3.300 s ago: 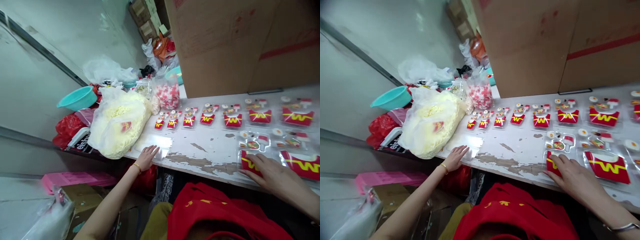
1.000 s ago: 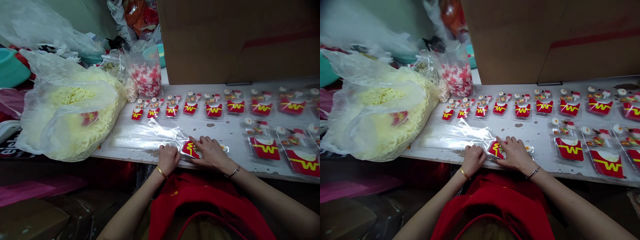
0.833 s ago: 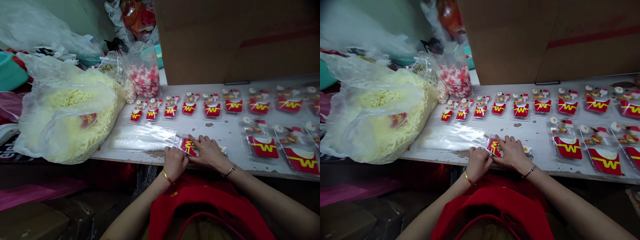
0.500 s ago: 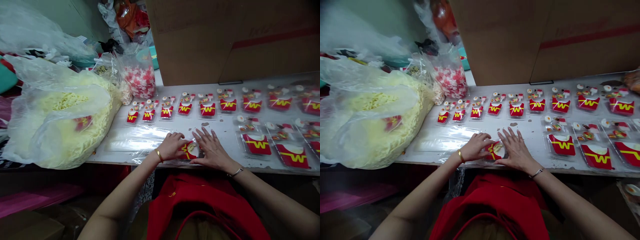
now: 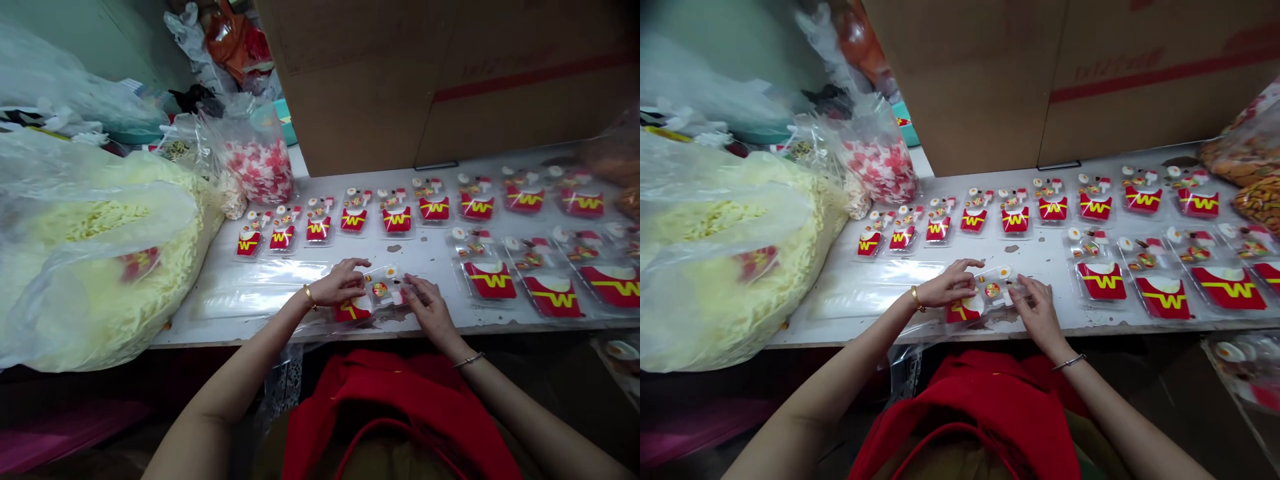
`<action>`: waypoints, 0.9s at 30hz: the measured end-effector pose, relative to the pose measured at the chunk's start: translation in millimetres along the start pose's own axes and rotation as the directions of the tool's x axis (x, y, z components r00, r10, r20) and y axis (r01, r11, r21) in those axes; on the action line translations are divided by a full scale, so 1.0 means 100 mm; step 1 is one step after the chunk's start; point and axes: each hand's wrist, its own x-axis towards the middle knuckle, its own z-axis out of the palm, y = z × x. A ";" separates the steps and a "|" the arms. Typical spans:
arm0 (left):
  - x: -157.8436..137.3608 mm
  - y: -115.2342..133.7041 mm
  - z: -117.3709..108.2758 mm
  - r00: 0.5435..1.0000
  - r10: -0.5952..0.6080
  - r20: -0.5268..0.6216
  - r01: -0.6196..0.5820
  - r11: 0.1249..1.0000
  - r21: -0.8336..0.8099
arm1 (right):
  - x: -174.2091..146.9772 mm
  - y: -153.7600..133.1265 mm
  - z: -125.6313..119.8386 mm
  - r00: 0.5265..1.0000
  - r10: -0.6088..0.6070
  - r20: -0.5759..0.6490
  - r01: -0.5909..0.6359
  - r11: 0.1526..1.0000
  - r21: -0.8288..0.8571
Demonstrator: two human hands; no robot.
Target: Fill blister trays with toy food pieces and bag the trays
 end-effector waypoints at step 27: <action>1.05 0.35 -0.12 0.652 -0.510 -0.561 0.093 0.788 -0.608 | 0.58 -0.55 -0.27 0.959 0.178 0.220 -0.271 0.803 0.531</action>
